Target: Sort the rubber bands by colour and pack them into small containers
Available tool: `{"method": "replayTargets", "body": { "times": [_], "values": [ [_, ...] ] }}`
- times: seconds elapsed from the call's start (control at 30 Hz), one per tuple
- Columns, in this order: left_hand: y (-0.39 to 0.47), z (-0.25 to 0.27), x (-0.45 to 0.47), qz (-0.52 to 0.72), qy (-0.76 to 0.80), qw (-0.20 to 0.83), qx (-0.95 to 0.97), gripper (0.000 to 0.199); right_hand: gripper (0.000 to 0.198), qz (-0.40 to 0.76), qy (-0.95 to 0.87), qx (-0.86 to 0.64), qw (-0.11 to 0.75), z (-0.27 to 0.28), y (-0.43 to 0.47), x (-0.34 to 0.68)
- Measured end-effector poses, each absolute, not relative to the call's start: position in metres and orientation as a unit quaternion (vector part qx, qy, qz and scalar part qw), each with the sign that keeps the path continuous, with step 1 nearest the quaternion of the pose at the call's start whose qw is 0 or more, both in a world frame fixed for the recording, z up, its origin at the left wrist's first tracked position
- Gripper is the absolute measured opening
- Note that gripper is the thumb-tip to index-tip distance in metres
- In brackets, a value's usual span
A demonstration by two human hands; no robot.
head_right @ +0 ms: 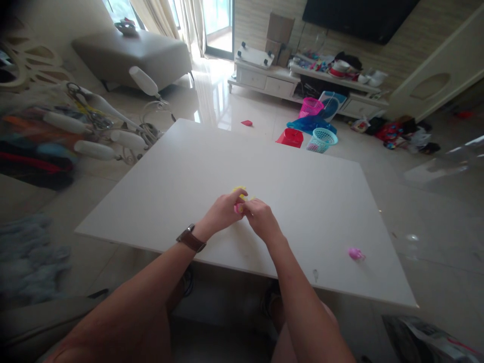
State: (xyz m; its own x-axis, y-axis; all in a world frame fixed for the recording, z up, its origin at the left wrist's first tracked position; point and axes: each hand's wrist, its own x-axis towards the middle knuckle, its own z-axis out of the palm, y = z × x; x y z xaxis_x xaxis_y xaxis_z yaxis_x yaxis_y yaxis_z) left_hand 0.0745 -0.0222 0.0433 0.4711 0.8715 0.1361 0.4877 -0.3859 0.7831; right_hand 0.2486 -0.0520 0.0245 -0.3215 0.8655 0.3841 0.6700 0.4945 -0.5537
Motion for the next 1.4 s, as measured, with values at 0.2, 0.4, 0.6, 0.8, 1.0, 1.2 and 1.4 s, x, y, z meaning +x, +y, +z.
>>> {"method": "replayTargets", "body": {
  "times": [0.2,0.4,0.6,0.8,1.0,1.2,1.4],
  "values": [
    [-0.024,0.041,0.073,0.308,0.417,0.407,0.752,0.046,0.015,0.175,-0.773,-0.474,0.383,0.030,-0.054,0.248],
    [-0.023,0.038,0.072,0.321,0.412,0.428,0.737,0.045,0.020,0.194,-0.772,-0.482,0.365,0.038,-0.057,0.246],
    [-0.020,0.033,0.070,0.333,0.416,0.411,0.740,0.016,0.017,0.176,-0.774,-0.482,0.370,0.038,-0.056,0.246],
    [-0.018,0.035,0.068,0.321,0.428,0.402,0.743,0.009,0.020,0.172,-0.787,-0.471,0.359,0.035,-0.055,0.246],
    [-0.018,0.042,0.066,0.289,0.421,0.367,0.777,0.006,0.019,0.179,-0.778,-0.473,0.374,0.035,-0.056,0.245],
    [-0.017,0.045,0.065,0.270,0.392,0.335,0.813,0.016,0.015,0.163,-0.766,-0.484,0.390,0.038,-0.056,0.245],
    [-0.015,0.044,0.061,0.276,0.380,0.333,0.818,0.015,0.022,0.165,-0.754,-0.512,0.377,0.038,-0.054,0.246]
  ]
}}
